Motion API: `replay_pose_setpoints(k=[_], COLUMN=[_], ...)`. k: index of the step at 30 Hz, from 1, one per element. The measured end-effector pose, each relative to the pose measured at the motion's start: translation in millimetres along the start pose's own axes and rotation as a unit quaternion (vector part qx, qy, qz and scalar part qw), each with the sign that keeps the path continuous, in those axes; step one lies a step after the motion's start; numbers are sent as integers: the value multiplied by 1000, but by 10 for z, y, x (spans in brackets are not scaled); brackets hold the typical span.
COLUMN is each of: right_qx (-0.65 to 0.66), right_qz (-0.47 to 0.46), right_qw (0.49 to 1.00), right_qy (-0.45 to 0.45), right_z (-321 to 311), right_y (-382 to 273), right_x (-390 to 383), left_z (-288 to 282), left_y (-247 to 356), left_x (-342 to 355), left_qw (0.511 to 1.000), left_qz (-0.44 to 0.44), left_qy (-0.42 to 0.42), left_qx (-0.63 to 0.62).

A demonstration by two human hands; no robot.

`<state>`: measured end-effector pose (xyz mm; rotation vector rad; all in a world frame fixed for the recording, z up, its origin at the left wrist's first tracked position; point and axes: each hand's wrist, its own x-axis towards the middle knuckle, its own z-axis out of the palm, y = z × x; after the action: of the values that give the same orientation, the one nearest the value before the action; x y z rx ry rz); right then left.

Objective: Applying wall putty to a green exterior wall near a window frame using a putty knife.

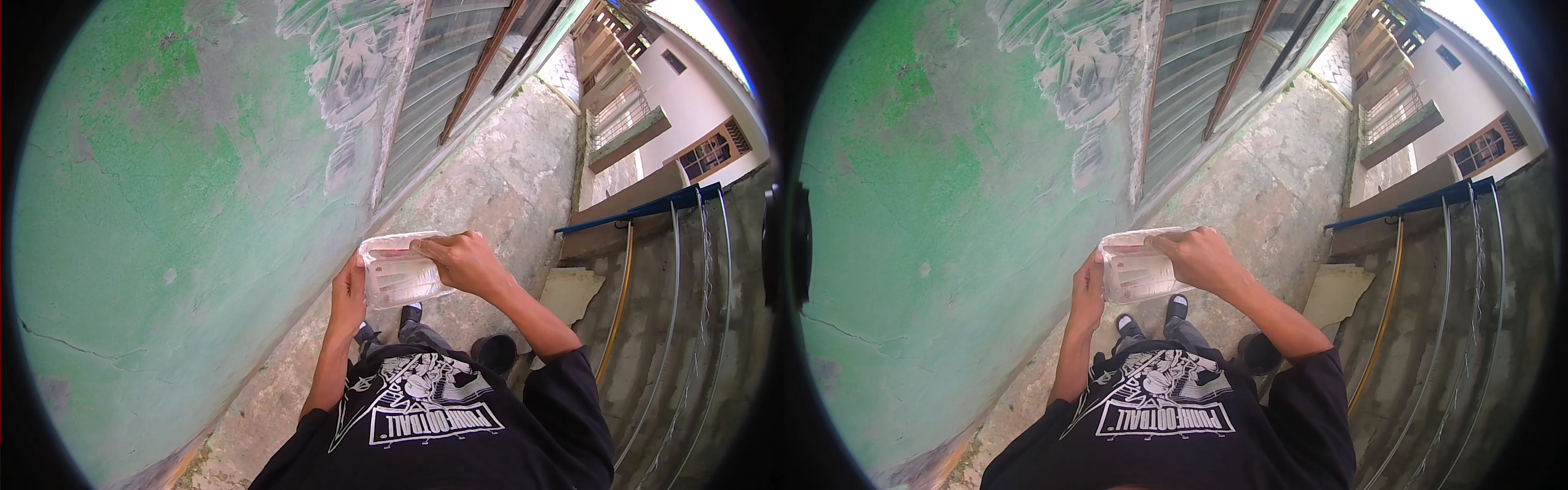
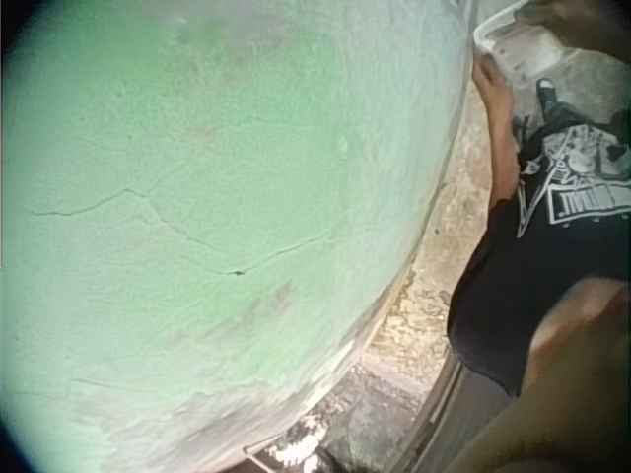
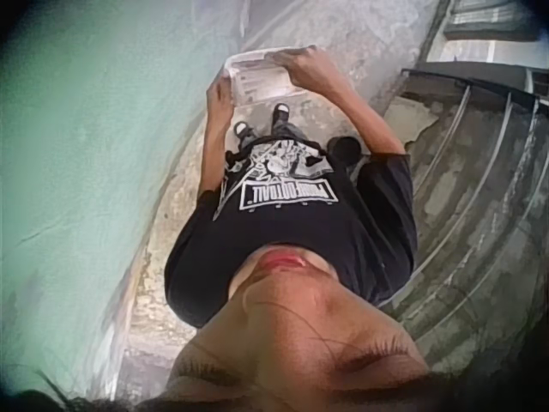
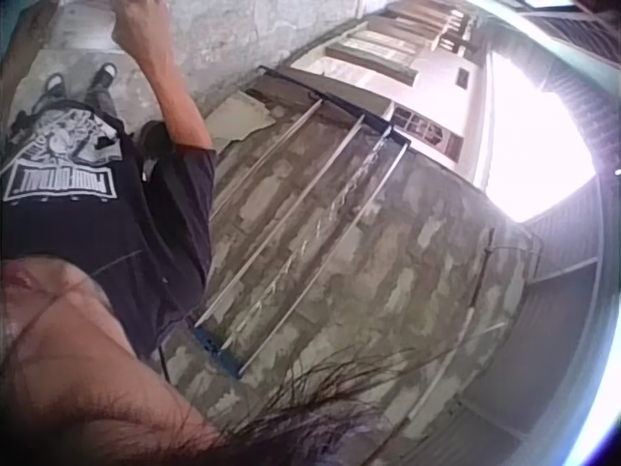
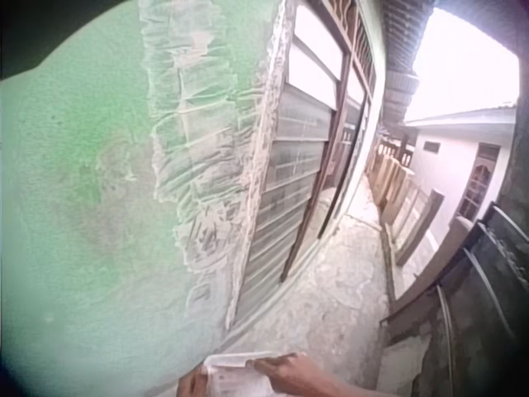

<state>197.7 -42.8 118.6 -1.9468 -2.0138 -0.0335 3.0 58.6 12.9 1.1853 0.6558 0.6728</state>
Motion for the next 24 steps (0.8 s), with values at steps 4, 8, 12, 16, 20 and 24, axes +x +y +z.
replay_pose_setpoints(k=[4, 8, 12, 16, 20, 24], right_qx=[-17, -29, -42, -39, -40, -19], right_qz=[11, 0, -41, -58, -38, -71], right_qw=[1000, 1000, 998, 997, 998, 996], right_qy=[-8, -9, 18, 38, 29, 43], right_z=[66, 130, 197, 203, 189, 139], right_y=[51, 52, 59, 67, 103, 172], right_x=[46, 55, 37, 59, 65, 49], left_z=[25, -17, 33, 70, 63, 62], left_y=[-8, -22, 64, 167, 146, 143], left_x=[-40, -18, 8, 31, 55, 74], left_qw=[998, 996, 995, 992, 990, 988], left_qz=[-41, -84, -89, -118, -138, -146], left_qy=[-13, -3, 6, 22, 16, 26], left_qx=[-43, -38, -40, -27, -33, -41])
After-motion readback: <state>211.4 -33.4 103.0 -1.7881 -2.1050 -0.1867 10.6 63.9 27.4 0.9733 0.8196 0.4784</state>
